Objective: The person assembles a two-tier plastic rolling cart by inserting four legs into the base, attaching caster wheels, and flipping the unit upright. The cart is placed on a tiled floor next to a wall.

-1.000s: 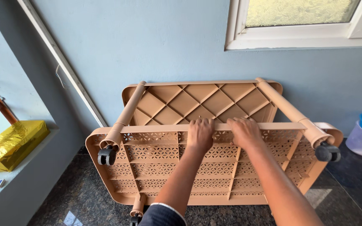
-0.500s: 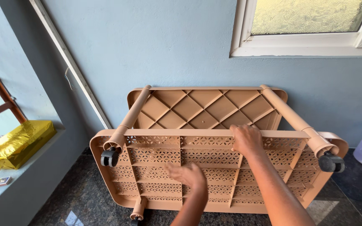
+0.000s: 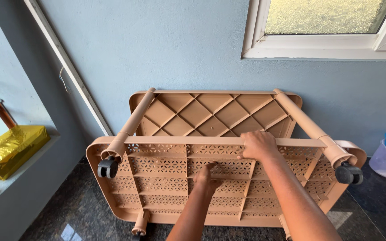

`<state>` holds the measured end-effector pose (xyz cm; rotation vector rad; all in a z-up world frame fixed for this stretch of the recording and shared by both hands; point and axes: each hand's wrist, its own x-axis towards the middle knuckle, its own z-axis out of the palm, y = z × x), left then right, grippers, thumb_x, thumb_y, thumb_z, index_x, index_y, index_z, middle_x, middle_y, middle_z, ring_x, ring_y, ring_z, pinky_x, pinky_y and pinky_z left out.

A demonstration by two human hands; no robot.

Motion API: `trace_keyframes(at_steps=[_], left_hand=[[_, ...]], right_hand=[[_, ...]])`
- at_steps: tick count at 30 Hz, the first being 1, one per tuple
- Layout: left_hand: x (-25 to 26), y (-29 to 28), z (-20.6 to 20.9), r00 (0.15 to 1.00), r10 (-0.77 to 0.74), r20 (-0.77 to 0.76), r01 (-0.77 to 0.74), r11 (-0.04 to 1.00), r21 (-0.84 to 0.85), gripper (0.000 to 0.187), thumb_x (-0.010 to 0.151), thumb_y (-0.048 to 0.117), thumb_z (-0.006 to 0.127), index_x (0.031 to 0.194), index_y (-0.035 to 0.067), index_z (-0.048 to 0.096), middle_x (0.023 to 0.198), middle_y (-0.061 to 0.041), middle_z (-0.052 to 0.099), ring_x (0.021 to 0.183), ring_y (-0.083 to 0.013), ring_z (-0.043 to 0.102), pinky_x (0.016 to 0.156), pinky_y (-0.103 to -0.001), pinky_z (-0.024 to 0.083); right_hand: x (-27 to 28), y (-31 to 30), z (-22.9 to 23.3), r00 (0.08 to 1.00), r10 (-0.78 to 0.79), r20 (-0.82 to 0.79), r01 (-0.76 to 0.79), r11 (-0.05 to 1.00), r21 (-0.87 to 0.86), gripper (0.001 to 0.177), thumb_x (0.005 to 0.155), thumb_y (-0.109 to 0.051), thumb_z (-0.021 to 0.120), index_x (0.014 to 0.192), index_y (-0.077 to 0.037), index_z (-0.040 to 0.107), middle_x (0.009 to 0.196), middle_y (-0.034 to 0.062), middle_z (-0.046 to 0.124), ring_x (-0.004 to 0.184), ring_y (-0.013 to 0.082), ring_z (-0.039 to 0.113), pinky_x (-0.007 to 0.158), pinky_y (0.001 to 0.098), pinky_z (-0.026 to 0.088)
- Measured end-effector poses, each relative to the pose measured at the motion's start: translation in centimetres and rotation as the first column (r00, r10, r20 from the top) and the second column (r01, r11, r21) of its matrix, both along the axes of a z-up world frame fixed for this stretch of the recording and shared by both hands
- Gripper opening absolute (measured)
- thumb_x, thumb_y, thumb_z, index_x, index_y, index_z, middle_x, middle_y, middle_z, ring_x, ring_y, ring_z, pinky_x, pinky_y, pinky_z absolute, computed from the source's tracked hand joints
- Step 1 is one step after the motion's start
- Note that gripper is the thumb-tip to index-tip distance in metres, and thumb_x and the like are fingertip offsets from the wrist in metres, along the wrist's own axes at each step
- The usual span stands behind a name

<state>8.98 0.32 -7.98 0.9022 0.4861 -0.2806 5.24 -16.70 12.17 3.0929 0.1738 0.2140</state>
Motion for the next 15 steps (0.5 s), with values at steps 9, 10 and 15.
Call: trace_keyframes(at_steps=[9, 10, 15], left_hand=[[-1.5, -3.5, 2.4, 0.984, 0.082, 0.160, -0.037, 0.963, -0.268, 0.110, 0.083, 0.026, 0.079, 0.152, 0.012, -0.006, 0.148, -0.032, 0.053, 0.112, -0.0497, 0.069, 0.091, -0.060, 0.060], [-1.4, -3.2, 2.4, 0.984, 0.101, 0.147, -0.059, 0.963, -0.264, 0.120, 0.081, 0.026, 0.080, 0.153, 0.013, -0.015, 0.149, -0.033, 0.054, 0.111, -0.0495, 0.070, 0.089, -0.060, 0.061], [-1.3, -3.8, 3.1, 0.960, 0.272, -0.067, -0.279, 0.950, -0.139, 0.144, 0.078, 0.020, 0.086, 0.153, 0.030, -0.037, 0.168, -0.023, -0.015, 0.129, -0.0503, 0.061, 0.100, -0.057, 0.061]], right_hand=[[1.8, -0.9, -2.8, 0.990, 0.038, 0.133, -0.036, 0.999, -0.014, 0.017, 0.085, -0.009, 0.075, 0.101, -0.012, 0.076, 0.068, 0.0032, 0.072, 0.052, 0.0111, 0.062, 0.051, 0.0286, 0.053], [1.6, -0.7, -2.9, 0.985, 0.044, 0.165, -0.046, 0.999, 0.012, 0.023, 0.082, -0.014, 0.079, 0.105, -0.014, 0.076, 0.068, 0.0050, 0.071, 0.053, 0.0125, 0.061, 0.051, 0.0300, 0.051], [0.7, -0.2, -2.6, 0.978, 0.000, 0.210, -0.009, 0.999, 0.043, 0.036, 0.089, -0.007, 0.073, 0.123, -0.020, 0.072, 0.067, 0.0043, 0.071, 0.051, 0.0171, 0.069, 0.045, 0.0342, 0.056]])
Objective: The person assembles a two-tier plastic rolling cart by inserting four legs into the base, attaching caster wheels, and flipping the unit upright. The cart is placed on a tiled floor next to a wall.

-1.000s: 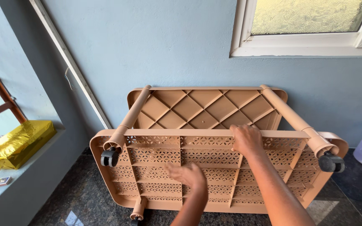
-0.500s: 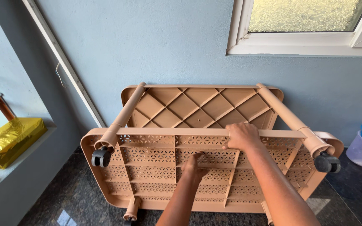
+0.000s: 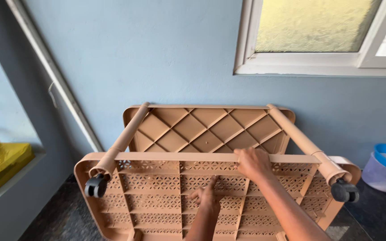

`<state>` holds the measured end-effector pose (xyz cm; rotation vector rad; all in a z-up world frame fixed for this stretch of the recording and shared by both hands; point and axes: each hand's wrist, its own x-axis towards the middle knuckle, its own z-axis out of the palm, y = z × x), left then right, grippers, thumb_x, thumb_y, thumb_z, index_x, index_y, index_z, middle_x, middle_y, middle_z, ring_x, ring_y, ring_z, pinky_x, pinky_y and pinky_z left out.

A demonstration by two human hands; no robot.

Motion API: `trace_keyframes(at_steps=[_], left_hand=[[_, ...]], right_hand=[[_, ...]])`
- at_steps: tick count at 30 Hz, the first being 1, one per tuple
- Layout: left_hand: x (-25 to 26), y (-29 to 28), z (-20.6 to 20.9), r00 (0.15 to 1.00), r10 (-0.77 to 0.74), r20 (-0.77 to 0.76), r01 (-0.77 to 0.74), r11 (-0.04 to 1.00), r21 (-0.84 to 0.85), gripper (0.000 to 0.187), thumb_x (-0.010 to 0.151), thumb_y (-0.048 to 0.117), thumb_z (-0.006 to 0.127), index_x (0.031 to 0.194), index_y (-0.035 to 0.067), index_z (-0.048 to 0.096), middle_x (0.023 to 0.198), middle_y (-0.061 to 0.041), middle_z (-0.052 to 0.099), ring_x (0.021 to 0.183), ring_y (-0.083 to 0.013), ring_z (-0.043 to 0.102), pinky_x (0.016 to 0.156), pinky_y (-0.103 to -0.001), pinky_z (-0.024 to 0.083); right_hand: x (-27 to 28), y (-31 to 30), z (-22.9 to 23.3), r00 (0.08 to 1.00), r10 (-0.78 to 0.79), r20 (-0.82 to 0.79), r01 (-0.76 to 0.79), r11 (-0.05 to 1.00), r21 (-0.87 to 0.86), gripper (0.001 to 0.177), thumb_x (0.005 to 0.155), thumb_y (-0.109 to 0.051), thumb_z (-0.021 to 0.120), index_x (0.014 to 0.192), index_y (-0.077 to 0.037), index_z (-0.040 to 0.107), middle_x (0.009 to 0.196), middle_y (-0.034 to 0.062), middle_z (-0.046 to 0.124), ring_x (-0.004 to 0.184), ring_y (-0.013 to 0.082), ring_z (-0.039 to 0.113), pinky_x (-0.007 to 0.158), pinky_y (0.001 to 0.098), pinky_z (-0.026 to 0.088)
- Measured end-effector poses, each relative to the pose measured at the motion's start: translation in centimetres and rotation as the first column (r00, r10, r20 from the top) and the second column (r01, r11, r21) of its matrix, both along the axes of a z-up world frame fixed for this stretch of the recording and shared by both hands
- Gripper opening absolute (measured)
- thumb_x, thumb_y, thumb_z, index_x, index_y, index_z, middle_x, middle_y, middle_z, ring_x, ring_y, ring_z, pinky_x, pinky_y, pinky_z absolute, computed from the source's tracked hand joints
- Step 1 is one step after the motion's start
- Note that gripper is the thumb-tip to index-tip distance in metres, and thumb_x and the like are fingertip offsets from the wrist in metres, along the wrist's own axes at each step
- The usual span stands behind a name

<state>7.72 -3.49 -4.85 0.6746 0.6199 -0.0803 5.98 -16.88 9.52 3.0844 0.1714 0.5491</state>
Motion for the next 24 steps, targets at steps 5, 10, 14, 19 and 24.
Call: trace_keyframes(at_steps=[5, 10, 14, 19, 24], left_hand=[[0.0, -0.5, -0.3, 0.992, 0.120, 0.025, -0.120, 0.993, -0.015, 0.152, 0.069, 0.018, 0.088, 0.154, 0.033, -0.037, 0.169, -0.018, -0.019, 0.140, -0.0476, 0.047, 0.102, -0.062, 0.057], [-0.8, -0.9, -0.9, 0.988, 0.147, 0.040, -0.143, 0.985, -0.094, 0.160, 0.060, 0.015, 0.091, 0.154, 0.035, -0.037, 0.170, -0.013, -0.023, 0.151, -0.0450, 0.032, 0.105, -0.067, 0.052], [-1.9, -1.0, -0.6, 0.985, 0.173, 0.017, -0.174, 0.984, 0.036, 0.158, 0.066, 0.013, 0.096, 0.156, 0.034, -0.031, 0.168, -0.016, -0.023, 0.156, -0.0419, 0.017, 0.112, -0.066, 0.044], [-4.2, -0.9, -0.1, 0.986, 0.147, 0.082, -0.146, 0.989, -0.020, 0.155, 0.065, 0.009, 0.092, 0.155, 0.034, -0.033, 0.170, -0.009, -0.023, 0.156, -0.0405, 0.018, 0.115, -0.067, 0.039], [-6.5, 0.0, 0.8, 0.998, 0.021, 0.060, -0.019, 0.999, -0.031, 0.155, 0.070, 0.009, 0.090, 0.154, 0.032, -0.039, 0.169, -0.015, -0.024, 0.155, -0.0419, 0.024, 0.120, -0.063, 0.031]], right_hand=[[-0.7, 0.3, 0.7, 0.998, 0.040, 0.047, -0.037, 0.997, -0.064, 0.029, 0.082, -0.027, 0.082, 0.108, -0.017, 0.075, 0.072, 0.0071, 0.074, 0.061, 0.0209, 0.071, 0.054, 0.0384, 0.057], [-1.7, 0.2, 0.4, 0.978, 0.118, 0.173, -0.105, 0.991, -0.084, 0.032, 0.076, -0.030, 0.086, 0.102, -0.015, 0.076, 0.073, 0.0087, 0.075, 0.060, 0.0228, 0.071, 0.052, 0.0400, 0.055], [-2.7, 0.1, 0.1, 0.980, 0.111, 0.166, -0.092, 0.989, -0.119, 0.034, 0.078, -0.031, 0.083, 0.106, -0.014, 0.074, 0.076, 0.0084, 0.075, 0.056, 0.0190, 0.070, 0.046, 0.0357, 0.054], [-4.5, 0.1, -0.1, 0.999, 0.008, 0.053, 0.002, 0.982, -0.190, 0.029, 0.090, -0.032, 0.076, 0.112, -0.014, 0.072, 0.072, 0.0056, 0.074, 0.053, 0.0152, 0.068, 0.044, 0.0319, 0.051], [-6.1, 0.6, -0.3, 0.992, -0.118, -0.051, 0.104, 0.969, -0.226, 0.027, 0.096, -0.012, 0.069, 0.123, -0.016, 0.068, 0.071, 0.0059, 0.075, 0.051, 0.0144, 0.069, 0.041, 0.0300, 0.055]])
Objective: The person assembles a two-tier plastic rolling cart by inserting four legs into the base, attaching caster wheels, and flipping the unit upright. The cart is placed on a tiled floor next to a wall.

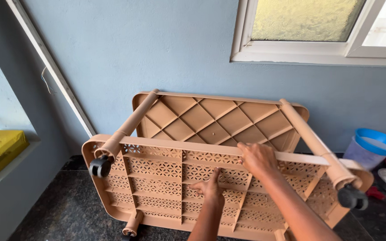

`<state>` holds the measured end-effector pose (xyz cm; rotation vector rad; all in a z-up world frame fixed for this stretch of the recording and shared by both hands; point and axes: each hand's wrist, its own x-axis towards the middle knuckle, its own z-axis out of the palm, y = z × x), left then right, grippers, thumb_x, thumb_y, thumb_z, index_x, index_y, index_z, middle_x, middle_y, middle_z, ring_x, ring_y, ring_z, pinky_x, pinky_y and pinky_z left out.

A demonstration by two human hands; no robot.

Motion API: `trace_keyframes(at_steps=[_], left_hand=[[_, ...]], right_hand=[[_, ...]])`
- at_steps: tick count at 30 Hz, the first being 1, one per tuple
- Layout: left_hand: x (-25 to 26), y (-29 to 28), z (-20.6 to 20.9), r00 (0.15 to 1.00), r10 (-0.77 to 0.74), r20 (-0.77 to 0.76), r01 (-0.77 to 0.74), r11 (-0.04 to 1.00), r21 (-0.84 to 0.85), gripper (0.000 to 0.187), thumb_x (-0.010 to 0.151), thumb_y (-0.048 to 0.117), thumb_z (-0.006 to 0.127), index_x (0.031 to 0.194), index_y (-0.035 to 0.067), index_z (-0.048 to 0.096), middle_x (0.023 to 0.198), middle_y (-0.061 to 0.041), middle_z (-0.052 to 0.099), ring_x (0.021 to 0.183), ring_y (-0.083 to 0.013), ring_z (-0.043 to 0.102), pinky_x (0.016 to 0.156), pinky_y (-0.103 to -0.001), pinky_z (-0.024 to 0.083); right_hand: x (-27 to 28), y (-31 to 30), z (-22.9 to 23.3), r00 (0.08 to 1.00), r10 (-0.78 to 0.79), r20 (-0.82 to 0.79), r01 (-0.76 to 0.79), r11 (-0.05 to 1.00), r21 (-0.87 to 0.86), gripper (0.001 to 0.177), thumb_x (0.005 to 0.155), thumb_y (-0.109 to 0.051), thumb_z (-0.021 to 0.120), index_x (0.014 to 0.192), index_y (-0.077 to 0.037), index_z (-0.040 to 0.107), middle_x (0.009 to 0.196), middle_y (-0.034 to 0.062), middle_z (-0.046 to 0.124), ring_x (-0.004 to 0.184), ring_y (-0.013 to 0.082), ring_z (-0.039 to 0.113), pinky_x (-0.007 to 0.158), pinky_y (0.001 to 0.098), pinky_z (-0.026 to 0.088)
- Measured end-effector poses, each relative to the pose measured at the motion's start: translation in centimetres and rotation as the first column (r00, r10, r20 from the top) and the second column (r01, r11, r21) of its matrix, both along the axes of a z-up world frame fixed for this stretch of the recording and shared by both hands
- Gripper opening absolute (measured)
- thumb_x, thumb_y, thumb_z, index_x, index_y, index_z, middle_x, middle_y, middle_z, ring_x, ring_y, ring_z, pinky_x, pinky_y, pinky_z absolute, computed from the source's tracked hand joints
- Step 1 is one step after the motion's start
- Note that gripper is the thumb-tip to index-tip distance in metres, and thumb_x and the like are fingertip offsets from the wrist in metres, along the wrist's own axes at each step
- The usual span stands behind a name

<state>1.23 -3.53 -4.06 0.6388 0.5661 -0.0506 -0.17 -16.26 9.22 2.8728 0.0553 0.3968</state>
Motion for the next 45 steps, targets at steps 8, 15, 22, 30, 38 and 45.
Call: trace_keyframes(at_steps=[8, 15, 22, 30, 38, 45], left_hand=[[-4.4, 1.7, 4.9, 0.977, 0.039, -0.211, 0.123, 0.704, 0.699, 0.099, 0.088, 0.017, 0.075, 0.161, 0.007, 0.009, 0.160, -0.019, 0.022, 0.139, -0.0307, 0.039, 0.116, -0.040, 0.040], [-6.8, 0.4, 11.2, 0.663, -0.414, 0.623, -0.695, -0.030, 0.719, 0.062, 0.093, 0.028, 0.070, 0.144, 0.003, 0.042, 0.148, -0.017, 0.045, 0.147, -0.0332, 0.034, 0.124, -0.056, 0.020], [-4.7, 1.2, 16.7, 0.603, -0.782, 0.159, -0.659, -0.375, 0.651, 0.109, 0.065, 0.047, 0.087, 0.151, 0.006, 0.035, 0.163, -0.018, 0.026, 0.151, -0.0361, 0.014, 0.117, -0.065, 0.017], [-0.9, -0.7, 16.0, 0.591, -0.728, -0.348, -0.462, -0.659, 0.593, 0.044, 0.085, 0.023, 0.076, 0.126, 0.014, 0.064, 0.123, -0.013, 0.068, 0.111, -0.0307, 0.068, 0.091, -0.052, 0.055], [-0.1, -0.8, 13.1, 0.595, -0.791, -0.139, -0.536, -0.520, 0.666, 0.013, 0.098, 0.007, 0.063, 0.110, 0.006, 0.067, 0.094, -0.016, 0.075, 0.088, -0.0288, 0.074, 0.077, -0.044, 0.059], [-1.4, 0.2, 13.3, 0.580, -0.814, 0.015, -0.649, -0.451, 0.612, 0.019, 0.086, 0.002, 0.068, 0.104, 0.004, 0.067, 0.101, -0.017, 0.073, 0.097, -0.0333, 0.071, 0.091, -0.047, 0.053]], right_hand=[[-1.3, 2.0, 1.2, 0.996, 0.017, 0.084, -0.025, 0.995, 0.092, 0.038, 0.085, -0.015, 0.080, 0.120, -0.015, 0.067, 0.091, 0.0085, 0.075, 0.077, 0.0233, 0.075, 0.066, 0.0386, 0.062], [-0.6, -1.8, 4.1, 0.904, 0.427, 0.029, -0.270, 0.518, 0.812, 0.074, 0.073, -0.010, 0.073, 0.143, -0.017, 0.049, 0.139, 0.0101, 0.064, 0.136, 0.0256, 0.050, 0.113, 0.0442, 0.041], [4.2, -17.8, 4.2, 0.959, -0.282, -0.041, 0.273, 0.868, 0.415, 0.083, 0.088, -0.056, 0.073, 0.150, -0.010, 0.046, 0.153, 0.0183, 0.048, 0.144, 0.0383, 0.042, 0.115, 0.0538, 0.041], [4.3, -27.3, 0.5, 0.894, -0.182, -0.410, 0.444, 0.227, 0.867, 0.090, 0.081, -0.047, 0.080, 0.140, 0.010, 0.043, 0.124, 0.0344, 0.061, 0.099, 0.0392, 0.069, 0.075, 0.0520, 0.060], [6.6, -28.9, -2.1, 0.883, -0.160, -0.441, 0.464, 0.158, 0.872, 0.064, 0.068, -0.012, 0.091, 0.117, 0.019, 0.065, 0.086, 0.0239, 0.069, 0.058, 0.0287, 0.066, 0.048, 0.0400, 0.056], [6.4, -29.4, -3.3, 0.898, -0.215, -0.384, 0.418, 0.149, 0.896, 0.057, 0.068, -0.005, 0.089, 0.117, 0.010, 0.063, 0.090, 0.0251, 0.071, 0.062, 0.0289, 0.069, 0.051, 0.0422, 0.058]])
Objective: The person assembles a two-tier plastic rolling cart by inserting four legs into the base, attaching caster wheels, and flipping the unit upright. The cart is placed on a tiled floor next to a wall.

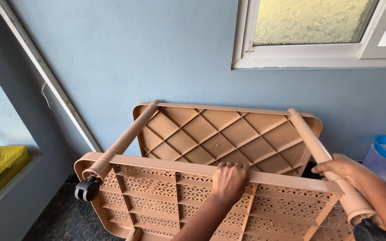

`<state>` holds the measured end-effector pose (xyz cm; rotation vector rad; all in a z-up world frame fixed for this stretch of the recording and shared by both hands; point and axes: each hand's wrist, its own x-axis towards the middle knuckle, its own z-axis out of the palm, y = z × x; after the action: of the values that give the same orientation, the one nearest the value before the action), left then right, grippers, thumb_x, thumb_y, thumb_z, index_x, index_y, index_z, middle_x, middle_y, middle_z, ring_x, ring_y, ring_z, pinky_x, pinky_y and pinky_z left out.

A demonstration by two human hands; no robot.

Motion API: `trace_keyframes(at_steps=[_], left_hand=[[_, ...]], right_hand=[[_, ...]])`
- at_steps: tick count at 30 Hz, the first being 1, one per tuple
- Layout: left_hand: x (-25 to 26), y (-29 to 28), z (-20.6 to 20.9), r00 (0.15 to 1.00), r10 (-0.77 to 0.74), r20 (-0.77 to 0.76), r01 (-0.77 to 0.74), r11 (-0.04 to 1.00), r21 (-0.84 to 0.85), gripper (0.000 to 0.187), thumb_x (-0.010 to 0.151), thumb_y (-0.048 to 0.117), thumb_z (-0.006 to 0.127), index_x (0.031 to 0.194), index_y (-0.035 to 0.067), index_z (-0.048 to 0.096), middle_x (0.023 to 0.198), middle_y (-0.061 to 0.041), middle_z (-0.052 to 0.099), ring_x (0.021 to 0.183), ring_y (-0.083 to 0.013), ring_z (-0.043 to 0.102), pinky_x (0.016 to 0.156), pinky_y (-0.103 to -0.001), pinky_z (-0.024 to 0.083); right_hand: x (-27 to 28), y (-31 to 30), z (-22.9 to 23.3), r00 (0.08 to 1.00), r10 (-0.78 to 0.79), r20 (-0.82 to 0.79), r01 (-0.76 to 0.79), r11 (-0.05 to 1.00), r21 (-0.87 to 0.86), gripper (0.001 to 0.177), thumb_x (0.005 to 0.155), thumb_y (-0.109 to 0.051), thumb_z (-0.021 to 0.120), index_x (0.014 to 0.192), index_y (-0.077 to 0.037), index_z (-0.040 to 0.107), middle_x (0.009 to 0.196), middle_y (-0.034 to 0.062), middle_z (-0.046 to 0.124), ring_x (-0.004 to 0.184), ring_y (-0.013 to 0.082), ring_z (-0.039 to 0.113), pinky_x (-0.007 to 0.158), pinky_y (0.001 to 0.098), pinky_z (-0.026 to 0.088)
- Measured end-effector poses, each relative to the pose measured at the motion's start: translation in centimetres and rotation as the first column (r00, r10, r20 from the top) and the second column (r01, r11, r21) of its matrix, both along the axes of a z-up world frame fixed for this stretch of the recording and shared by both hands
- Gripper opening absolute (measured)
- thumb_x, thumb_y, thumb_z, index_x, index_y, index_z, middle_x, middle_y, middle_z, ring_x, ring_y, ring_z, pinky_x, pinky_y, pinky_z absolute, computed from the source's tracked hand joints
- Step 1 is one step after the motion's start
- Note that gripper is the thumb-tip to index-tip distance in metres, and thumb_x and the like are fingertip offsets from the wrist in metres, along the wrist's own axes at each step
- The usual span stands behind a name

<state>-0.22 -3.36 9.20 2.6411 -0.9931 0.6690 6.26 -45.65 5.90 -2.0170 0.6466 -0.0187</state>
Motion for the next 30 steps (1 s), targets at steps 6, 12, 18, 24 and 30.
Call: trace_keyframes(at_steps=[6, 12, 18, 24, 30], left_hand=[[-0.1, 1.9, 0.5, 0.995, 0.008, 0.104, 0.004, 0.993, -0.116, 0.015, 0.082, 0.005, 0.069, 0.097, 0.006, 0.066, 0.098, -0.016, 0.073, 0.097, -0.0337, 0.070, 0.090, -0.048, 0.052], [-1.2, 4.4, 1.0, 0.986, 0.072, 0.152, -0.045, 0.984, -0.174, 0.012, 0.085, 0.007, 0.068, 0.096, 0.005, 0.065, 0.095, -0.015, 0.072, 0.095, -0.0312, 0.070, 0.086, -0.046, 0.053], [-4.6, 5.5, -0.5, 0.962, 0.099, 0.255, -0.067, 0.989, -0.133, 0.010, 0.087, 0.008, 0.064, 0.097, 0.006, 0.064, 0.094, -0.013, 0.069, 0.090, -0.0296, 0.068, 0.082, -0.043, 0.053], [-6.5, 5.4, -1.9, 0.913, 0.129, 0.387, -0.071, 0.985, -0.159, 0.013, 0.083, 0.009, 0.063, 0.096, 0.008, 0.063, 0.090, -0.009, 0.066, 0.086, -0.0266, 0.065, 0.081, -0.040, 0.052], [-9.1, 5.5, -1.9, 0.896, 0.142, 0.420, -0.077, 0.983, -0.167, 0.010, 0.084, 0.012, 0.065, 0.094, 0.010, 0.063, 0.085, -0.006, 0.061, 0.084, -0.0250, 0.062, 0.083, -0.039, 0.050]], right_hand=[[-1.7, 4.0, 4.4, 0.999, 0.032, -0.024, -0.032, 0.999, -0.025, 0.057, 0.071, -0.004, 0.086, 0.121, 0.009, 0.064, 0.091, 0.0263, 0.071, 0.060, 0.0280, 0.067, 0.049, 0.0413, 0.058], [-3.5, 9.0, 9.1, 0.998, 0.017, 0.059, -0.014, 0.999, -0.041, 0.069, 0.072, -0.001, 0.085, 0.132, 0.007, 0.052, 0.096, 0.0264, 0.071, 0.058, 0.0255, 0.065, 0.047, 0.0401, 0.058], [-4.7, 10.5, 8.4, 0.983, 0.086, 0.165, -0.071, 0.993, -0.095, 0.075, 0.068, -0.007, 0.088, 0.131, 0.005, 0.050, 0.094, 0.0260, 0.070, 0.056, 0.0272, 0.065, 0.045, 0.0418, 0.056], [-5.6, 10.9, 7.1, 0.969, 0.153, 0.196, -0.116, 0.975, -0.189, 0.076, 0.068, -0.015, 0.090, 0.129, 0.006, 0.052, 0.092, 0.0246, 0.072, 0.056, 0.0275, 0.069, 0.044, 0.0418, 0.057], [-10.1, 12.6, 7.9, 0.969, 0.108, 0.224, -0.058, 0.974, -0.221, 0.080, 0.070, -0.014, 0.088, 0.138, 0.002, 0.049, 0.092, 0.0237, 0.071, 0.059, 0.0293, 0.069, 0.047, 0.0432, 0.057]])
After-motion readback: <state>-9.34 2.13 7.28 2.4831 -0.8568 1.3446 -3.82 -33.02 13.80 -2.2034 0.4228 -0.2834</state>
